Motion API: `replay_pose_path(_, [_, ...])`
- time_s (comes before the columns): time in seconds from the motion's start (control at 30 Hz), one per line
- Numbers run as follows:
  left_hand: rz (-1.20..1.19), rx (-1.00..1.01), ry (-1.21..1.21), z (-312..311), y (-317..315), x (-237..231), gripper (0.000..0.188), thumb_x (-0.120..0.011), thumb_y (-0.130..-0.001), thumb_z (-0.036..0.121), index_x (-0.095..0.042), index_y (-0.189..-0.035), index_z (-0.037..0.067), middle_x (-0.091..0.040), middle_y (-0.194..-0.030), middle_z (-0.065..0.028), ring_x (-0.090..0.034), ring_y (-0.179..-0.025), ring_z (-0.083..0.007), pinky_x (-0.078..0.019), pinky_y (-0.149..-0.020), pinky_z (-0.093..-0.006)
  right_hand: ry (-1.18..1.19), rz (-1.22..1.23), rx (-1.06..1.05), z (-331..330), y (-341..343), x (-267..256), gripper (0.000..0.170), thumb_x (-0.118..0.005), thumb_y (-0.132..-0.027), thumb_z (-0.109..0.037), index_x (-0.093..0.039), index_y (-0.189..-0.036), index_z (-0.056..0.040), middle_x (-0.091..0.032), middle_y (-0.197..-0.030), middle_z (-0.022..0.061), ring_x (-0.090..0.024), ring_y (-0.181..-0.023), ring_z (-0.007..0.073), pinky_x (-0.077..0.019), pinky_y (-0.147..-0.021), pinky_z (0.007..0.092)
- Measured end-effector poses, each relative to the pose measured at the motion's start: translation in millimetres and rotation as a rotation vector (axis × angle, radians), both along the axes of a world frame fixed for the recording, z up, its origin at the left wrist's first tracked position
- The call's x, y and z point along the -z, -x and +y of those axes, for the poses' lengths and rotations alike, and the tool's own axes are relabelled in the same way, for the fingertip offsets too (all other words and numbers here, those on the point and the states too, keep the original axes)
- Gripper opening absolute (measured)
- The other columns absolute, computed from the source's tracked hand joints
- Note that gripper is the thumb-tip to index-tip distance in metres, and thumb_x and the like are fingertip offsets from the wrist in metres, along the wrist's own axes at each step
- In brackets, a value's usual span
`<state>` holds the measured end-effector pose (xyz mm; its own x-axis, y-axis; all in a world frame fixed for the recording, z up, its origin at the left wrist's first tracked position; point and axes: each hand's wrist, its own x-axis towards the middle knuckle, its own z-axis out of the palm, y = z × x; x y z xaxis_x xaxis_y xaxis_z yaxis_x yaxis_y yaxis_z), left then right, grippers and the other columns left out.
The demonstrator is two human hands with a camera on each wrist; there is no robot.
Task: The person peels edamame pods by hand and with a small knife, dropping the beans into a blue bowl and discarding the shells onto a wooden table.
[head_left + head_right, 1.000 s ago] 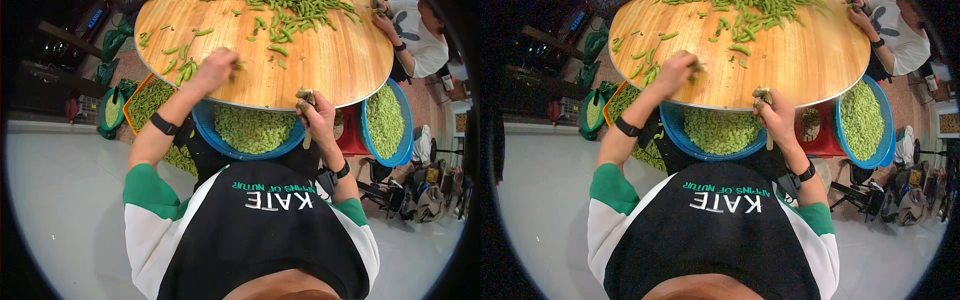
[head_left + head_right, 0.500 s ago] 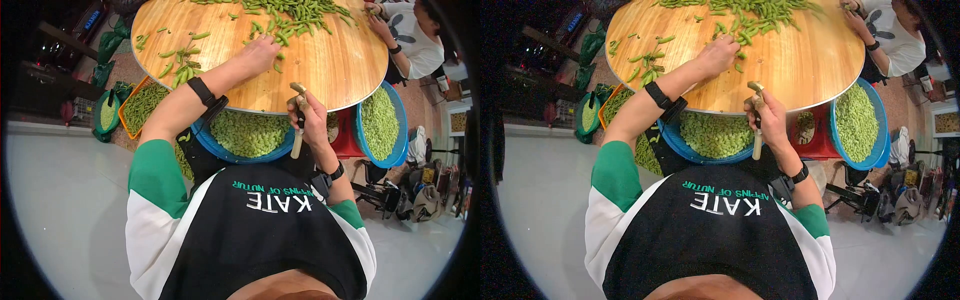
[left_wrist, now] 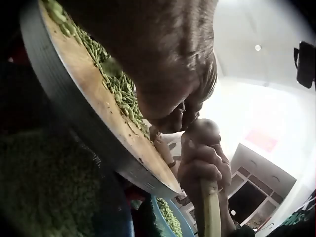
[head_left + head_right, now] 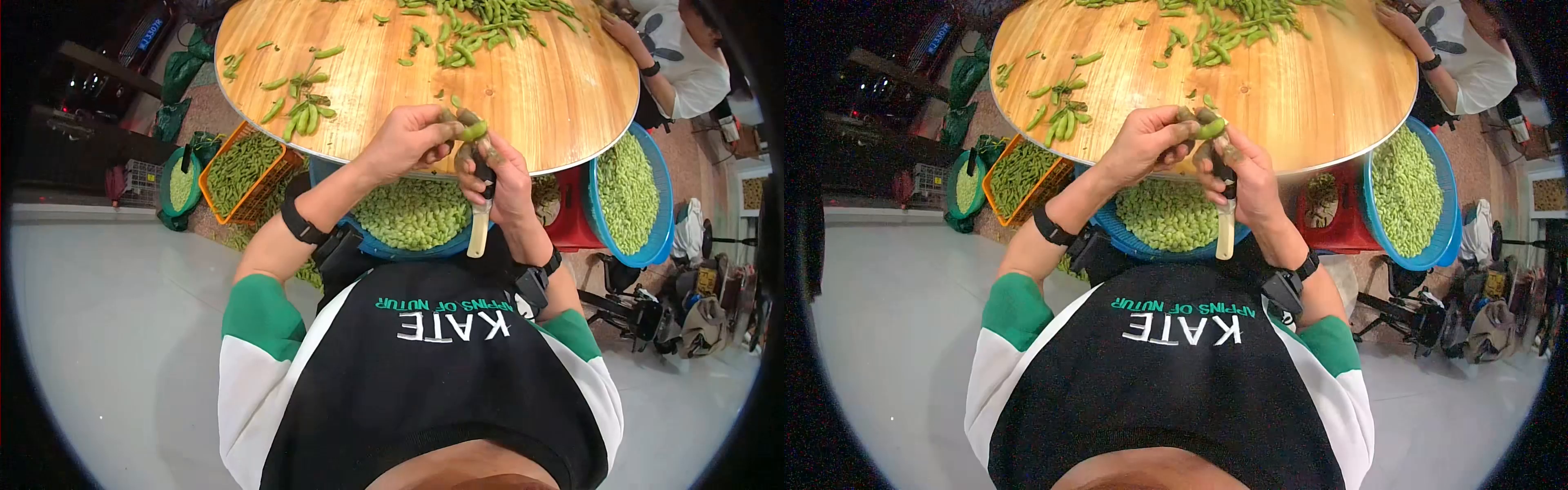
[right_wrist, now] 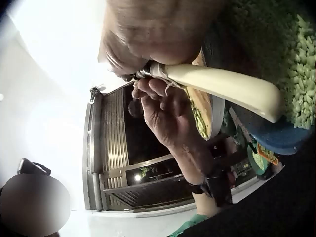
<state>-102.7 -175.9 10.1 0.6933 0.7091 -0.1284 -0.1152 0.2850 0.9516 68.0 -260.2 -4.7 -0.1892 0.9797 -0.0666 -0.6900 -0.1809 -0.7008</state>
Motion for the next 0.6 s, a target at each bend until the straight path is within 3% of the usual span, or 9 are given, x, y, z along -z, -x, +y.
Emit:
replay_pose_path(0.17, [-0.092,-0.085,0.057,-5.0,0.4,4.0,0.013,-0.055,-0.094,0.015,-0.062,-0.095,0.004,-0.056,-0.067,0.0031,-0.044,-0.051,-0.0011,-0.0318,-0.043,-0.0162,-0.068,0.073,-0.048,-7.6,7.3,-1.9,0.043,-0.043,-0.098,-0.018,-0.035,-0.139,-0.0054,-0.048,-0.080,0.0082,-0.042,-0.055,0.0095,-0.0355,-0.042,0.0194])
replay_pose_path(0.47, [-0.074,-0.189,-0.119,-19.6,-4.4,6.6,0.014,-0.055,-0.095,0.016,-0.062,-0.097,0.004,-0.056,-0.068,0.0043,-0.045,-0.054,-0.0002,-0.0344,-0.046,-0.0157,-0.037,0.009,0.034,-10.1,9.7,-1.2,0.042,-0.045,-0.098,-0.019,-0.038,-0.137,-0.0031,-0.047,-0.078,0.0066,-0.041,-0.054,0.0091,-0.0349,-0.042,0.0184])
replay_pose_path(0.53, [-0.116,-0.193,-0.089,-21.2,-7.1,5.8,0.012,-0.055,-0.095,0.014,-0.060,-0.094,0.004,-0.056,-0.070,0.0034,-0.043,-0.053,0.0005,-0.0307,-0.044,-0.0149,-0.085,-0.020,0.021,-9.1,7.6,-1.6,0.019,-0.047,-0.099,-0.021,-0.050,-0.108,-0.0053,-0.051,-0.080,0.0062,-0.044,-0.054,0.0092,-0.0370,-0.043,0.0197])
replay_pose_path(0.6, [-0.120,-0.211,-0.129,-25.1,-8.2,0.7,0.012,-0.055,-0.095,0.014,-0.061,-0.096,0.003,-0.056,-0.070,0.0031,-0.043,-0.053,0.0005,-0.0308,-0.044,-0.0152,-0.089,-0.044,0.028,-10.7,8.6,-6.6,0.019,-0.047,-0.099,-0.022,-0.051,-0.107,-0.0051,-0.051,-0.079,0.0059,-0.044,-0.054,0.0089,-0.0368,-0.043,0.0195])
